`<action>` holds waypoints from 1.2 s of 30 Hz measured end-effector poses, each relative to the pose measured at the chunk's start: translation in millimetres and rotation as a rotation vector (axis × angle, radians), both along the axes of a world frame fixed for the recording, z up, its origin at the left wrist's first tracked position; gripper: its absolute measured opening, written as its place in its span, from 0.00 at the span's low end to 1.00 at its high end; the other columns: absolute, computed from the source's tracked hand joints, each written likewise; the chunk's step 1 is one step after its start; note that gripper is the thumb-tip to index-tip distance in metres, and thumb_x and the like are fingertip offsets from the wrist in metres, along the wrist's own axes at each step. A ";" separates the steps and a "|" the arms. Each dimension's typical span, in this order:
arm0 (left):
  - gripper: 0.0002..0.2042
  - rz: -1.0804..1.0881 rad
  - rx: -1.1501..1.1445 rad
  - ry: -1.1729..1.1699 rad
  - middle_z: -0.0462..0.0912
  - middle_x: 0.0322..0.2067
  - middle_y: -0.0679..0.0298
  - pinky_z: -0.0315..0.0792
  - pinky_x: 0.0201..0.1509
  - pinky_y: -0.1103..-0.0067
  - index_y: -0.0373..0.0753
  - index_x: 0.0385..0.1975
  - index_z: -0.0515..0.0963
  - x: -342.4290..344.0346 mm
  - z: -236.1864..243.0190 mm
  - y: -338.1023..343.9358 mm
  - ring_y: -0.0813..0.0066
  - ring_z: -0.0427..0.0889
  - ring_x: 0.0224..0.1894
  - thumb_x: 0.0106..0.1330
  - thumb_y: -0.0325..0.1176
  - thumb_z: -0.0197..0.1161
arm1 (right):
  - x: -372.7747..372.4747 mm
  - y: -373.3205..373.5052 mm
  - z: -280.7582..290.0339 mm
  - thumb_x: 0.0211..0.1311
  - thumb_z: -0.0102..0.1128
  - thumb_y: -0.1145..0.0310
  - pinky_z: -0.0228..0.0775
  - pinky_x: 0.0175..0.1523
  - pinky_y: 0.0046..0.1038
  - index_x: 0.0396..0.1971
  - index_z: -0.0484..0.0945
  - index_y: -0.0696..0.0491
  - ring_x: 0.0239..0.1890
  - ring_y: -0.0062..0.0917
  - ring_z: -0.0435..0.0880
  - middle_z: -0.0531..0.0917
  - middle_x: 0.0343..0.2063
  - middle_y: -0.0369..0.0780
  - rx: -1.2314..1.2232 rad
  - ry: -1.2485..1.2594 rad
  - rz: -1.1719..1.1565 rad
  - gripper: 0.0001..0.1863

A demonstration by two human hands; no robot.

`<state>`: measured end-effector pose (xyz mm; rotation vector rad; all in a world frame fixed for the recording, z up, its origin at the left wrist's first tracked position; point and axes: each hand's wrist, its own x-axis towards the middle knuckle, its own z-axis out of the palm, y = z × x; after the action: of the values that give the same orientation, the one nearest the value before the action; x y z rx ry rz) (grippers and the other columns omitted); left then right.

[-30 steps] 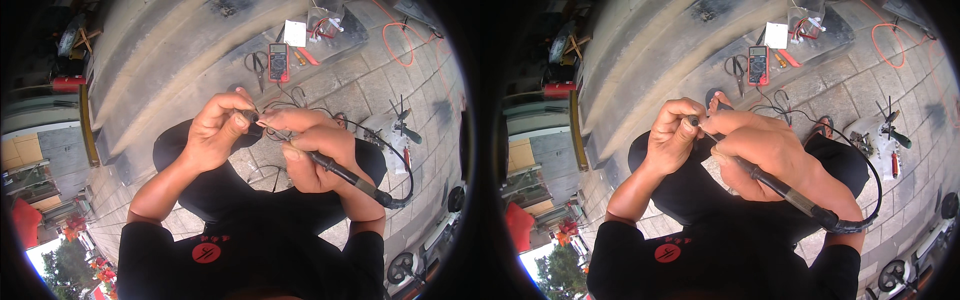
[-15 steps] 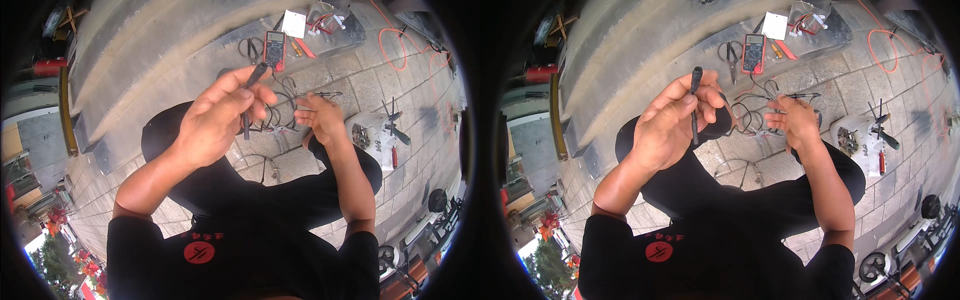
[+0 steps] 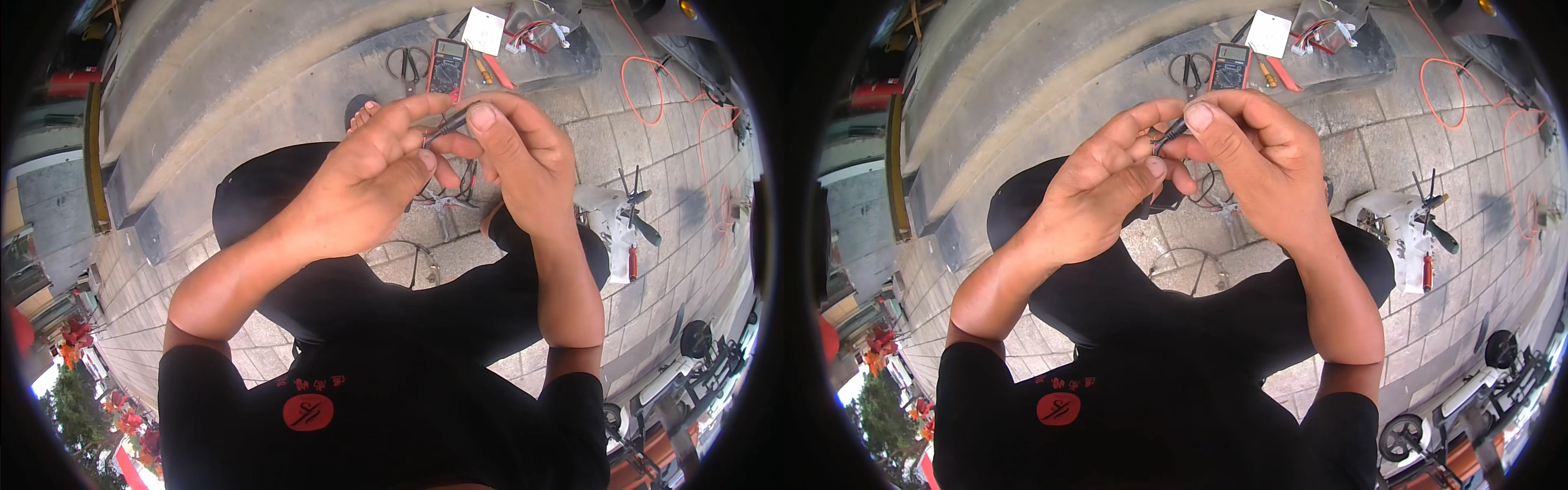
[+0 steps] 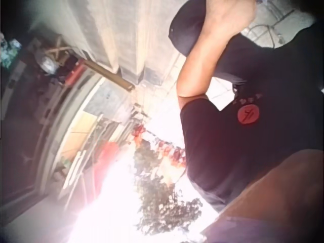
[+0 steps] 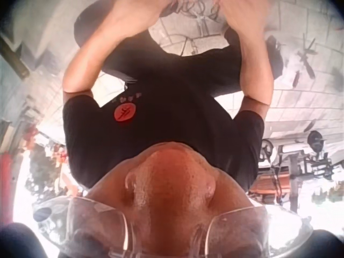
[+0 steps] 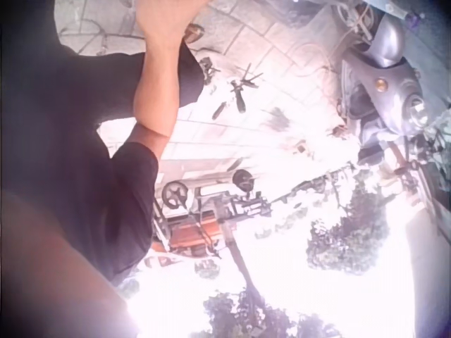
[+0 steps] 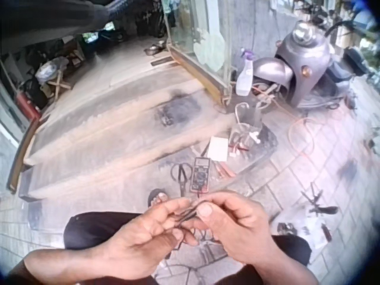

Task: The person sits on the ground and uses a soldering iron to join two wires. They then wrap the connection with black electrical tape and use a lighter to heat-shrink the tape around the joint.

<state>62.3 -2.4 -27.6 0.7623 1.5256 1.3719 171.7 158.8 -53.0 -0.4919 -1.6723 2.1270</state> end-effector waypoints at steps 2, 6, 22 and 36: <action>0.23 0.007 0.022 -0.025 0.82 0.54 0.50 0.74 0.51 0.80 0.31 0.71 0.60 0.6 -0.8 1.1 0.73 0.82 0.51 0.77 0.22 0.49 | -0.8 2.7 0.4 0.73 0.63 0.61 0.64 0.28 0.15 0.43 0.82 0.60 0.23 0.10 0.76 0.83 0.26 0.34 -0.009 -0.040 -0.009 0.15; 0.19 0.032 0.000 -0.099 0.85 0.50 0.51 0.78 0.46 0.79 0.31 0.66 0.66 3.1 5.5 4.5 0.70 0.87 0.46 0.77 0.25 0.55 | -1.4 7.6 0.5 0.71 0.64 0.59 0.60 0.25 0.16 0.35 0.82 0.57 0.20 0.10 0.72 0.76 0.20 0.31 -0.129 -0.147 -0.039 0.15; 0.08 0.145 -0.098 -0.043 0.87 0.37 0.60 0.74 0.35 0.83 0.36 0.47 0.79 -2.8 2.5 0.9 0.75 0.86 0.37 0.73 0.30 0.65 | -7.8 0.9 1.6 0.69 0.66 0.65 0.60 0.25 0.17 0.39 0.82 0.56 0.20 0.14 0.70 0.74 0.21 0.32 -0.129 -0.149 -0.093 0.09; 0.06 0.251 -0.067 0.144 0.87 0.39 0.62 0.76 0.32 0.85 0.31 0.45 0.79 8.5 -2.4 2.7 0.84 0.80 0.32 0.72 0.22 0.64 | 2.6 7.5 1.4 0.54 0.74 0.79 0.77 0.40 0.27 0.42 0.85 0.59 0.36 0.29 0.84 0.84 0.37 0.42 0.991 0.233 -0.015 0.14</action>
<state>70.8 0.3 -30.0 0.6562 1.8202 1.4649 174.4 166.2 -51.6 0.0511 -2.2490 1.0423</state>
